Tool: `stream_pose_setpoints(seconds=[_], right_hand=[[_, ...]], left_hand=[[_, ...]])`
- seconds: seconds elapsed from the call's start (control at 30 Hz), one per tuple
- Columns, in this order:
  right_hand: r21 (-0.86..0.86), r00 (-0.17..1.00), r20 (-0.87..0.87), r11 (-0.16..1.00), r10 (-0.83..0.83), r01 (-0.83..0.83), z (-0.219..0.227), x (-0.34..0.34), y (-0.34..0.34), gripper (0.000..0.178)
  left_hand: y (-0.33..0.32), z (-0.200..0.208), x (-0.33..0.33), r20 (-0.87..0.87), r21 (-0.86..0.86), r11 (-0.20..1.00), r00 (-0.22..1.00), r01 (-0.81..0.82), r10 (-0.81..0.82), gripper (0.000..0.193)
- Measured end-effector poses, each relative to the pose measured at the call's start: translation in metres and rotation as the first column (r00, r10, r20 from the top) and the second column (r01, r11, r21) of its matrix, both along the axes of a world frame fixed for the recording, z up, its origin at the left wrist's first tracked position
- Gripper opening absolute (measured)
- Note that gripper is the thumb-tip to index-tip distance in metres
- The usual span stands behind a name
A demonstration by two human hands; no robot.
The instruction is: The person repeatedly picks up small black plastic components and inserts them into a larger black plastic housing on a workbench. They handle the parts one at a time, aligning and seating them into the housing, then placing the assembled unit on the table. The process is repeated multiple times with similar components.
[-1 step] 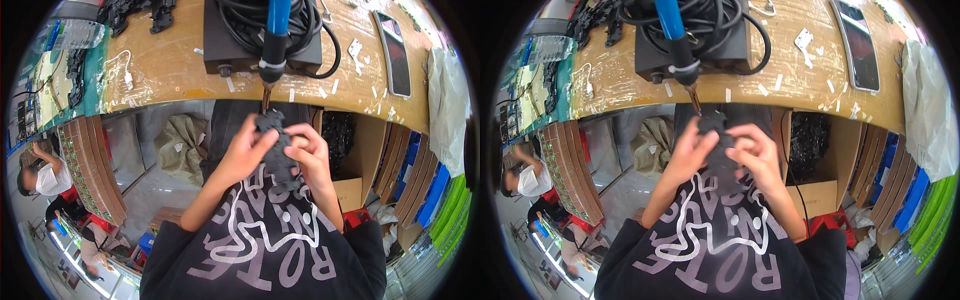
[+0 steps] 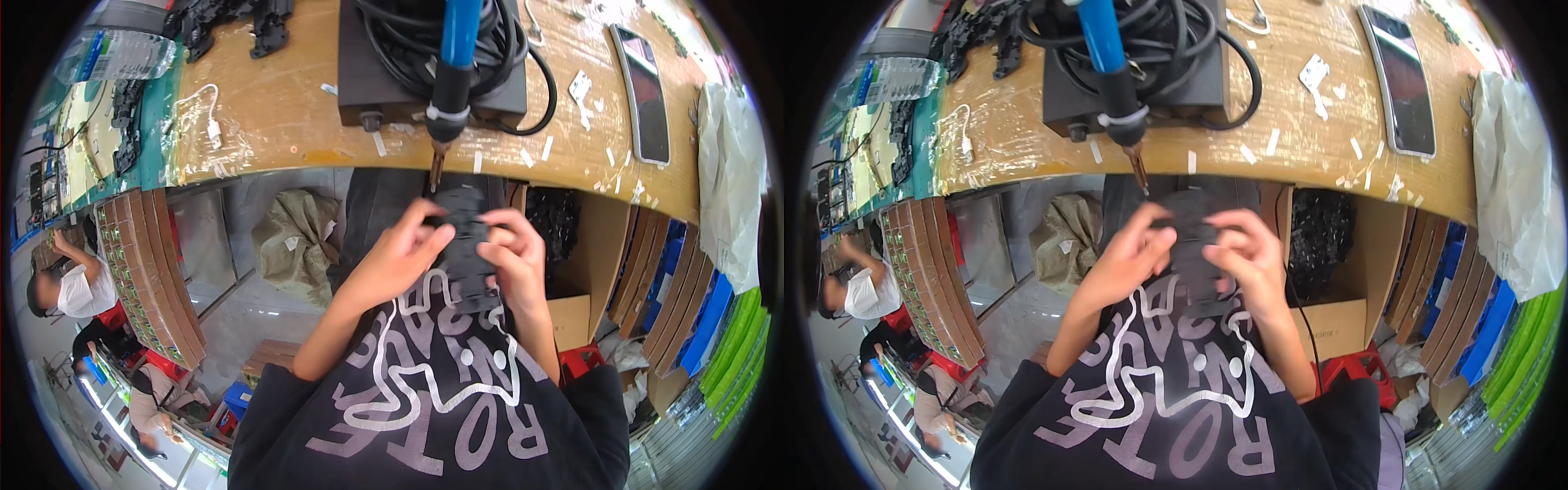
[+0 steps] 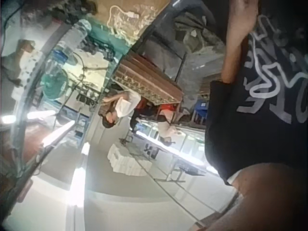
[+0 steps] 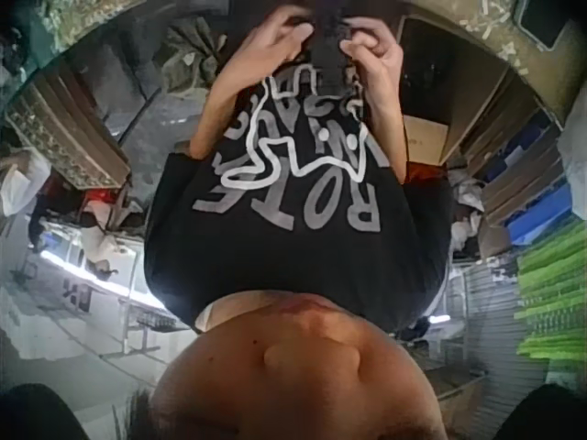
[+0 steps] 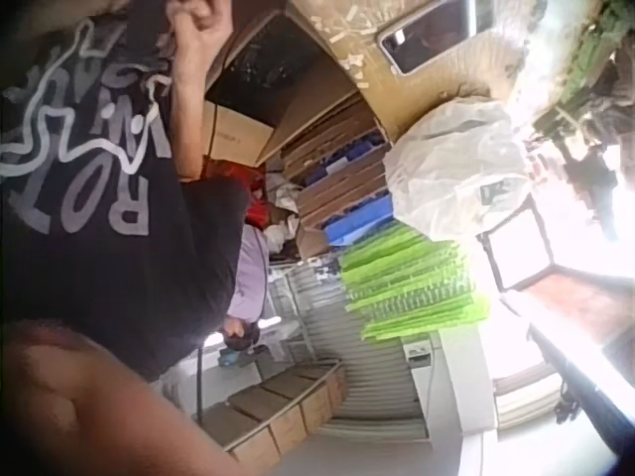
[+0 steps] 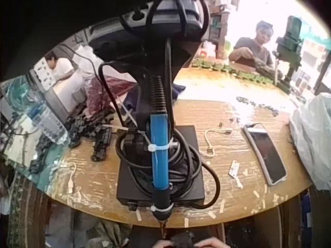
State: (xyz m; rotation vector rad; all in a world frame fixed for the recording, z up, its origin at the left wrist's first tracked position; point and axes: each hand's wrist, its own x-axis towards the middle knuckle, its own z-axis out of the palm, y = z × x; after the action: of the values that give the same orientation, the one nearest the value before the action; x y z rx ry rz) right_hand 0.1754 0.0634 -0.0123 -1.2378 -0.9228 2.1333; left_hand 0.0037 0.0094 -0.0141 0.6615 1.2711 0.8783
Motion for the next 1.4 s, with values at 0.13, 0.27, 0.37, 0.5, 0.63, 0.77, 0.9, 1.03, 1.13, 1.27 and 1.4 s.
stream_pose_setpoints(seconds=[0.13, 0.27, 0.37, 0.5, 0.63, 0.77, 0.9, 1.03, 1.13, 1.27, 1.4], right_hand=[[0.373, 0.761, 0.473, 0.883, -0.445, 0.285, -0.057, 0.071, 0.014, 0.023], [0.631, 0.246, 0.707, 0.749, -0.663, 0.203, -0.159, 0.169, 0.026, 0.026], [0.527, 0.100, 0.820, 0.812, -0.563, 0.250, -0.217, 0.236, 0.022, 0.029], [0.616, 0.083, 0.681, 0.630, -0.728, 0.474, -0.194, 0.242, 0.039, 0.029], [0.832, 0.144, 0.214, 0.257, -0.966, 0.491, -0.103, 0.206, 0.073, 0.025], [0.935, 0.261, -0.128, -0.029, -0.957, 0.353, 0.011, 0.141, 0.101, 0.024], [0.996, 0.467, -0.026, 0.018, -0.884, 0.090, 0.059, 0.107, 0.146, 0.015], [0.906, 0.447, 0.370, 0.210, -0.814, -0.369, 0.062, 0.107, 0.230, 0.016], [0.787, 0.370, 0.504, 0.239, -0.780, -0.568, 0.059, 0.124, 0.298, 0.021], [0.761, 0.440, 0.558, 0.223, -0.703, -0.609, 0.040, 0.103, 0.365, 0.021], [0.812, 0.587, 0.543, 0.198, -0.601, -0.548, 0.042, 0.058, 0.387, 0.021]], left_hand=[[-0.007, 0.024, -0.052, -0.199, 0.014, 0.976, 0.957, 0.218, -0.211, 0.024], [0.003, 0.071, -0.100, -0.391, 0.156, 0.985, 0.912, -0.071, 0.127, 0.019], [0.043, 0.077, -0.127, -0.501, 0.338, 0.908, 0.769, -0.249, 0.398, 0.019], [0.089, 0.064, -0.154, -0.689, 0.533, 0.834, 0.499, -0.142, 0.525, 0.025], [0.108, 0.056, -0.164, -0.837, 0.537, 0.842, 0.161, 0.055, 0.523, 0.032], [0.125, 0.039, -0.171, -0.893, 0.423, 0.884, -0.075, 0.199, 0.444, 0.043], [0.131, 0.050, -0.168, -0.934, 0.355, 0.929, 0.069, 0.106, 0.349, 0.044], [0.127, 0.054, -0.175, -0.938, 0.344, 0.933, 0.081, 0.107, 0.337, 0.041], [0.124, 0.066, -0.168, -0.904, 0.362, 0.932, 0.257, 0.034, 0.342, 0.042], [0.094, 0.070, -0.177, -0.760, 0.421, 0.903, 0.509, -0.087, 0.403, 0.034], [0.068, 0.071, -0.169, -0.277, 0.401, 0.854, 0.845, -0.331, 0.458, 0.027]])
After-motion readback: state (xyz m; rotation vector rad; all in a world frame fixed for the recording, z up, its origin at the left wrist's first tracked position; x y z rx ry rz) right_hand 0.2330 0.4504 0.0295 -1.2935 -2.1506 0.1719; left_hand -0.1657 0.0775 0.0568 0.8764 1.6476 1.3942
